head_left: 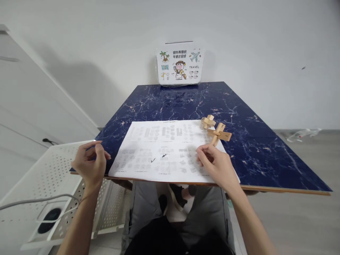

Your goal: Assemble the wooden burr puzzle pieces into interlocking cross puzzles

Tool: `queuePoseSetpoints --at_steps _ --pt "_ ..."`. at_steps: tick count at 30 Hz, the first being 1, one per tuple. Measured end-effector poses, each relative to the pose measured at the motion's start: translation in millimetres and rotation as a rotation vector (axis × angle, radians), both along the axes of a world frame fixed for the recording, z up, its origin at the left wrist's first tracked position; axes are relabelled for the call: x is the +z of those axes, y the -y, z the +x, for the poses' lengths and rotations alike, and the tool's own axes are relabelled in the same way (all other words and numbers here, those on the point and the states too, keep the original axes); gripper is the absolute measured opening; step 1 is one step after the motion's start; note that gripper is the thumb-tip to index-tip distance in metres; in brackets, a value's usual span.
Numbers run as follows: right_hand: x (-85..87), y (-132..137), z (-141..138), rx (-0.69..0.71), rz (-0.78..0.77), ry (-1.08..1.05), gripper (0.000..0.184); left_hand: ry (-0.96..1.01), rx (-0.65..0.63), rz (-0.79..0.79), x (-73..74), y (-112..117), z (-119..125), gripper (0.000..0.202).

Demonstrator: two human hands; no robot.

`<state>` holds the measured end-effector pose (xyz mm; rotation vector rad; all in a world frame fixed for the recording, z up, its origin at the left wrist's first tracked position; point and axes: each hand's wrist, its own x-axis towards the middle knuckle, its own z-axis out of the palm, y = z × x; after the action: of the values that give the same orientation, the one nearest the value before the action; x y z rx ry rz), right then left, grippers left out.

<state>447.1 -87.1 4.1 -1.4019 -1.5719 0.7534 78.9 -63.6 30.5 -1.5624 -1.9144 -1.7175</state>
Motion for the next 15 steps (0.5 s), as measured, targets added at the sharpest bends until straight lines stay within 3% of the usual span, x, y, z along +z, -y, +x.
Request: queuePoseSetpoints --at_steps 8,15 --pt "2.7 -0.8 0.6 0.015 -0.005 -0.003 0.029 0.019 0.065 0.016 -0.5 -3.4 1.6 0.023" --pt "6.0 -12.2 -0.4 0.087 -0.041 -0.083 0.022 0.008 -0.012 -0.003 1.8 -0.3 -2.1 0.021"
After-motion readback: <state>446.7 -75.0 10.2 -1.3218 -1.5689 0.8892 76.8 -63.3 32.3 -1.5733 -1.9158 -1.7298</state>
